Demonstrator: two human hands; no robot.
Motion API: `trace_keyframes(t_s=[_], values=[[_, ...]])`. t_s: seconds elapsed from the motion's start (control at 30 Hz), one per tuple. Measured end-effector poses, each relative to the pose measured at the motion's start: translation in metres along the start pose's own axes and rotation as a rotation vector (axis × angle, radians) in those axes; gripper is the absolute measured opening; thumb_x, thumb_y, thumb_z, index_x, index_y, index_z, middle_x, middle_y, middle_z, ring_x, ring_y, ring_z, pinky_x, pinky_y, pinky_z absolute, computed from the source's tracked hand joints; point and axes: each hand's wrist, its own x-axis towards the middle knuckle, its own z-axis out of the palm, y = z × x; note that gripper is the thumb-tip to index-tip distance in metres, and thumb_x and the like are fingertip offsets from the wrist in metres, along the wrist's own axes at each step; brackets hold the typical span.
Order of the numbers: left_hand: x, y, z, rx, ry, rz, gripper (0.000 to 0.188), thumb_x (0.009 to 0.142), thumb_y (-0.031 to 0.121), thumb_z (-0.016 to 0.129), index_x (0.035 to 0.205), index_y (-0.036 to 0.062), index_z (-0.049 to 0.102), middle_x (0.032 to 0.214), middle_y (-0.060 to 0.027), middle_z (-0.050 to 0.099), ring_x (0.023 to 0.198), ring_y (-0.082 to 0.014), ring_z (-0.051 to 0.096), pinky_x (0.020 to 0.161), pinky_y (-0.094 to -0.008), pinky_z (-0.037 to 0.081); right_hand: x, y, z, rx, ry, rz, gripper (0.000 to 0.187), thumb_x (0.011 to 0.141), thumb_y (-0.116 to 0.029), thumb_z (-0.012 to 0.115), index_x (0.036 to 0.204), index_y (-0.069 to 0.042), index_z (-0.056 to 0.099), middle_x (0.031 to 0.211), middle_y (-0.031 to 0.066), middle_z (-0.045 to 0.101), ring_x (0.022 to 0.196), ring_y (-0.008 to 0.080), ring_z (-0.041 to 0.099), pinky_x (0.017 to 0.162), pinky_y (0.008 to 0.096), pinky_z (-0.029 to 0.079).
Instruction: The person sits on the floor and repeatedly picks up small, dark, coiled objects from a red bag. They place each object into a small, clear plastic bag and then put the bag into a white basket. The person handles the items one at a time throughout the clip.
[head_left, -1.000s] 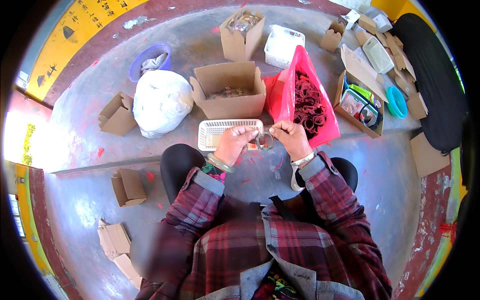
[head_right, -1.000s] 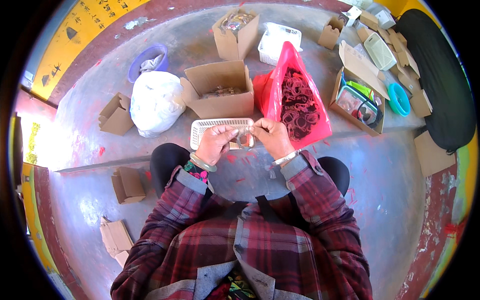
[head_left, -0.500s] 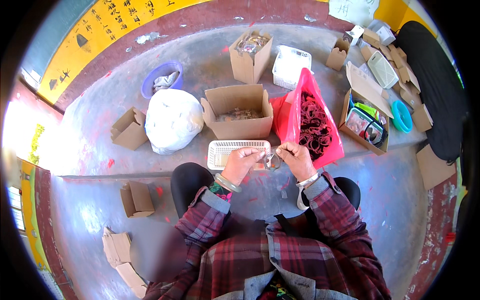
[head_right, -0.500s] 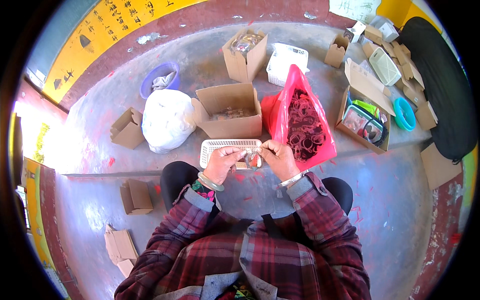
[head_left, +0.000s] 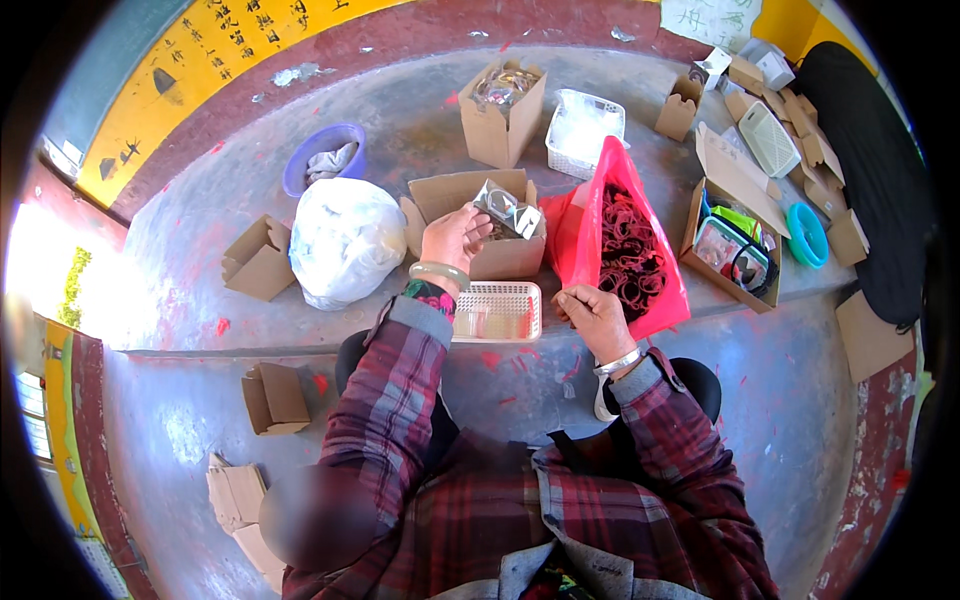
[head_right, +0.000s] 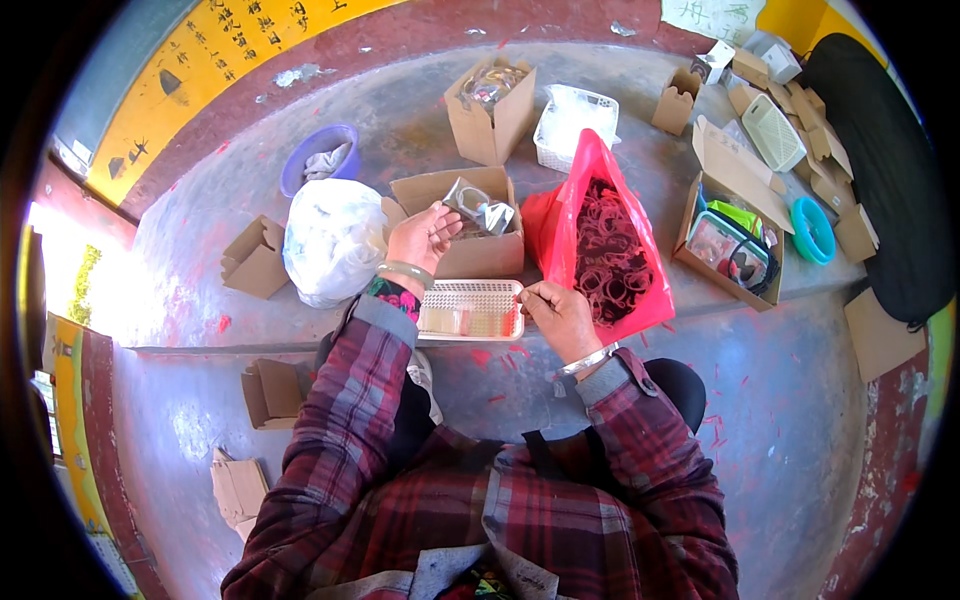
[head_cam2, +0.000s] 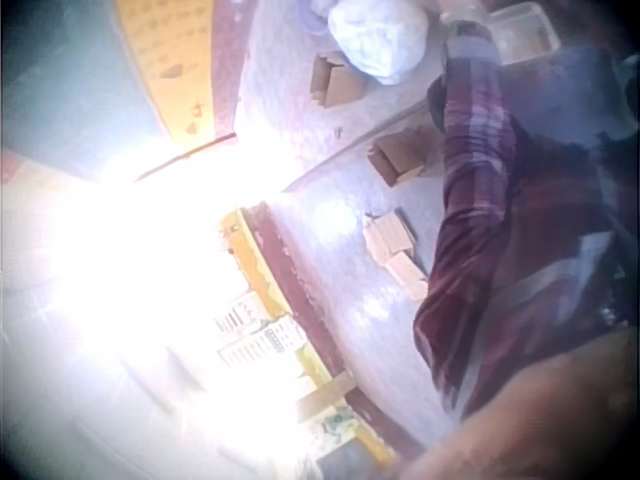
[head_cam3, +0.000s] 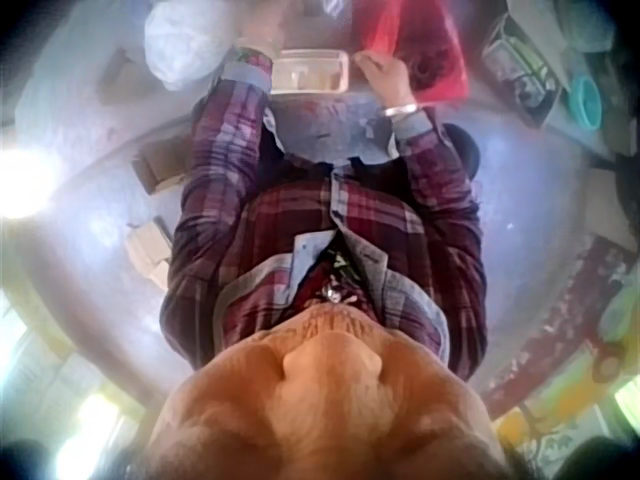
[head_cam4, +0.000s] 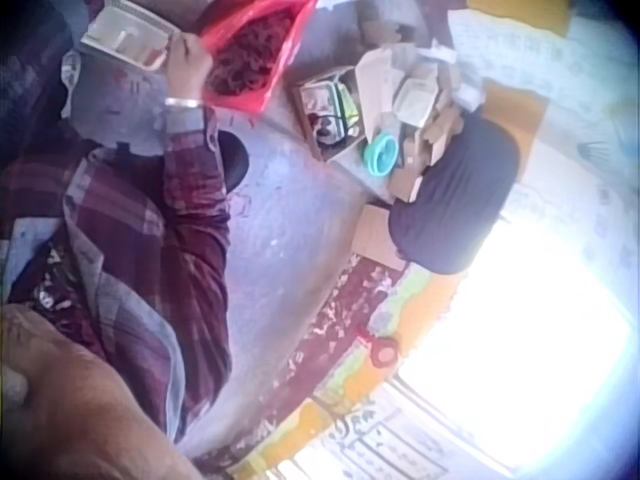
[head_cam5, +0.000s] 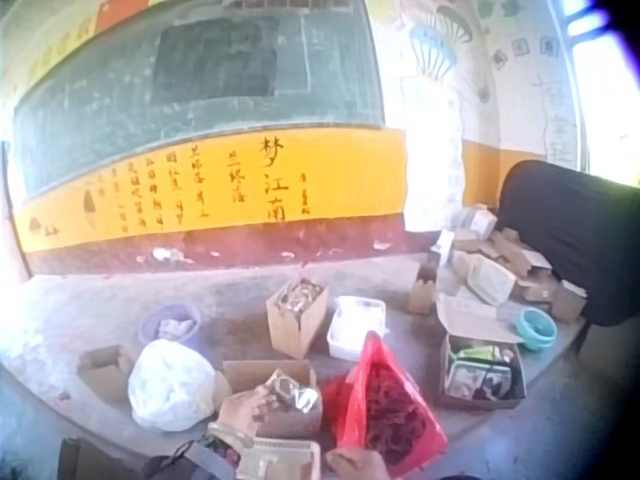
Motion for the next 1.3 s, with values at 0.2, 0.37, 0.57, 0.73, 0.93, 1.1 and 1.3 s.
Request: trace_keyframes(t_s=[0.2,0.37,0.57,0.73,0.93,1.1,1.3], values=[[-0.006,-0.057,-0.040,0.037,0.056,0.006,0.023,0.089,0.019,0.048,0.095,-0.0005,0.059,0.086,-0.0105,0.064,0.072,-0.0168,0.061,0.054,-0.0232,0.042,-0.003,-0.001,-0.002,-0.016,-0.025,0.006,0.019,0.088,-0.016,0.053,0.085,-0.001,0.064,0.069,0.0000,0.059,0.065,0.0058,0.054,0.056,0.0198,0.042],[-0.008,-0.103,-0.095,0.005,0.208,-0.024,0.022,0.088,0.021,0.049,0.089,0.0011,0.059,0.078,-0.0092,0.064,0.067,-0.0175,0.061,0.052,-0.0246,0.042,-0.006,-0.002,-0.003,-0.052,-0.072,0.006,0.018,0.088,-0.014,0.054,0.084,0.001,0.063,0.068,0.0011,0.059,0.064,0.0060,0.055,0.057,0.0206,0.043],[0.002,-0.115,-0.115,0.318,0.264,-0.018,0.019,0.084,0.017,0.051,0.085,0.0007,0.061,0.074,-0.0075,0.064,0.064,-0.0147,0.061,0.051,-0.0243,0.044,-0.007,-0.005,-0.007,-0.062,-0.078,0.004,0.019,0.088,-0.016,0.053,0.084,0.000,0.064,0.069,0.0006,0.060,0.065,0.0060,0.054,0.057,0.0198,0.042],[0.010,-0.159,-0.123,1.182,0.045,0.232,0.020,0.080,0.014,0.052,0.087,-0.0006,0.063,0.074,-0.0143,0.065,0.066,-0.0236,0.064,0.060,-0.0321,0.050,-0.006,-0.002,-0.006,-0.091,-0.106,0.003,0.019,0.087,-0.015,0.053,0.086,0.001,0.064,0.069,0.0009,0.059,0.065,0.0061,0.054,0.058,0.0204,0.043],[0.019,-0.192,-0.118,1.688,-0.213,0.399,0.026,0.073,0.012,0.056,0.097,0.0014,0.060,0.098,-0.0173,0.061,0.096,-0.0325,0.056,0.084,-0.0403,0.044,-0.005,0.005,-0.005,-0.088,-0.131,-0.004,0.017,0.086,-0.013,0.054,0.085,0.002,0.062,0.068,0.0023,0.060,0.064,0.0066,0.054,0.059,0.0225,0.044],[0.028,-0.214,-0.118,1.685,-0.239,0.655,0.023,0.074,0.012,0.055,0.097,0.0045,0.056,0.109,-0.0153,0.055,0.111,-0.0336,0.046,0.093,-0.0435,0.036,-0.003,0.009,0.001,-0.116,-0.151,-0.025,0.017,0.085,-0.013,0.056,0.081,0.003,0.060,0.065,0.0062,0.058,0.060,0.0078,0.053,0.056,0.0251,0.043],[0.028,-0.218,-0.097,1.789,-0.279,0.442,0.022,0.078,0.015,0.048,0.097,0.0072,0.058,0.108,-0.0137,0.055,0.113,-0.0309,0.045,0.092,-0.0450,0.036,-0.003,0.008,0.002,-0.193,-0.234,0.025,0.018,0.087,-0.013,0.054,0.089,0.004,0.061,0.069,0.0026,0.060,0.067,0.0075,0.055,0.062,0.0228,0.045]])
